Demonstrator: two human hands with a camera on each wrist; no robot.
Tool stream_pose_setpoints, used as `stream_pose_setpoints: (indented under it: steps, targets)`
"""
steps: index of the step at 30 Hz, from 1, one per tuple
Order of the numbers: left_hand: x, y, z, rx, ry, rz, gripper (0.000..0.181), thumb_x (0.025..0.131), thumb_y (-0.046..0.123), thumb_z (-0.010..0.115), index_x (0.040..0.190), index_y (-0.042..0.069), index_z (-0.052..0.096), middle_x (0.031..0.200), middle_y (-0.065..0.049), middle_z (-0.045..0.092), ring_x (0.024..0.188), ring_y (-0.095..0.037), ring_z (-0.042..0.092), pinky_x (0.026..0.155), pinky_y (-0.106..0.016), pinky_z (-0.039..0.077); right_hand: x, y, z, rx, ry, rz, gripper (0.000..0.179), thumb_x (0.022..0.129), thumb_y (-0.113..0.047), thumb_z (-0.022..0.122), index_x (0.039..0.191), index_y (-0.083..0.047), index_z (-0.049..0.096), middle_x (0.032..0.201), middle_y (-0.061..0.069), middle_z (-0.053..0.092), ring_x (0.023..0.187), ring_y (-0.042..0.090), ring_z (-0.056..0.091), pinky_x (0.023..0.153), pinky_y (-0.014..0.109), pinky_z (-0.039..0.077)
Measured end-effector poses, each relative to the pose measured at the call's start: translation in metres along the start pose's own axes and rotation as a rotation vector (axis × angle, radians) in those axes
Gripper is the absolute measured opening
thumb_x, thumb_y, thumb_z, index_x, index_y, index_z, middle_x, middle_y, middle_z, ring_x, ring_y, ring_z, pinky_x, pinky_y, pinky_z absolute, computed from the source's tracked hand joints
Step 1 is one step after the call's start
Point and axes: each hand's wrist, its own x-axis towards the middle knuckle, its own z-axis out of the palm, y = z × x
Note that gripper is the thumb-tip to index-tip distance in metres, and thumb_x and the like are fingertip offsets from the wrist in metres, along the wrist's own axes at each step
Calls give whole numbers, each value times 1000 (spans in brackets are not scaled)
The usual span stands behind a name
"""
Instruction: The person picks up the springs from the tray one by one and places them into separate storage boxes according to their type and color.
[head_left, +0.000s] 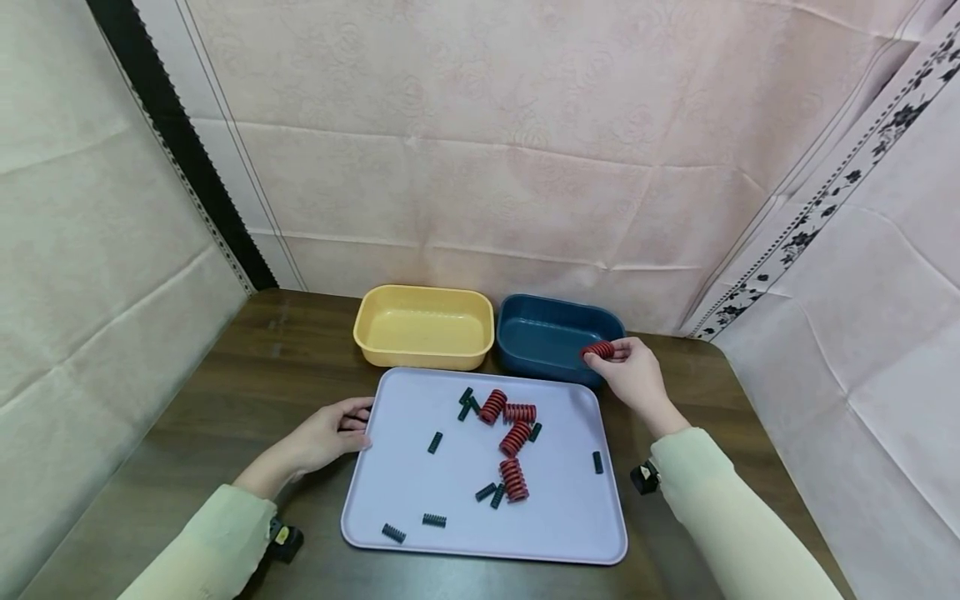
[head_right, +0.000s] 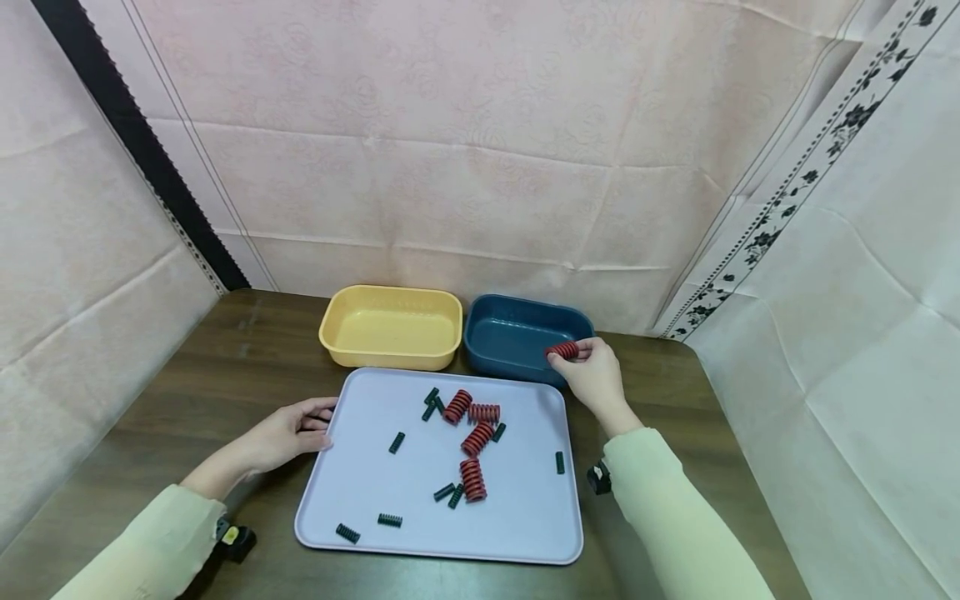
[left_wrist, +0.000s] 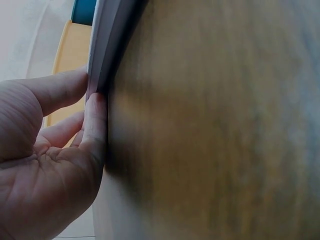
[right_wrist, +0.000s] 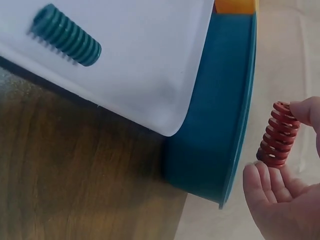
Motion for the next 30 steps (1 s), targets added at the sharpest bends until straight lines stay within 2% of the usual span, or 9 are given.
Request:
stream_pose_setpoints:
  steps: [8, 26, 30]
  targets:
    - [0, -1, 1, 3, 2, -5, 63, 89, 7, 70, 144, 4, 41, 124, -13, 52, 107, -25, 53, 85, -34, 49, 8, 3, 5, -26, 4, 49, 59, 86, -43, 72, 120, -1, 49, 110, 16, 56, 95, 27, 55, 72, 34, 51]
    - [0, -1, 0, -2, 2, -7, 62, 89, 7, 70, 144, 3, 41, 124, -13, 53, 108, -25, 53, 86, -34, 49, 17, 4, 14, -54, -18, 31, 56, 87, -37, 72, 122, 1, 50, 111, 17, 55, 97, 28, 53, 76, 35, 51]
    - [0, -2, 0, -8, 3, -8, 62, 89, 7, 69, 144, 3, 41, 124, -13, 52, 108, -25, 53, 86, -34, 49, 19, 3, 16, -60, -35, 12, 57, 88, -35, 71, 124, 3, 49, 116, 19, 53, 102, 31, 52, 83, 41, 51]
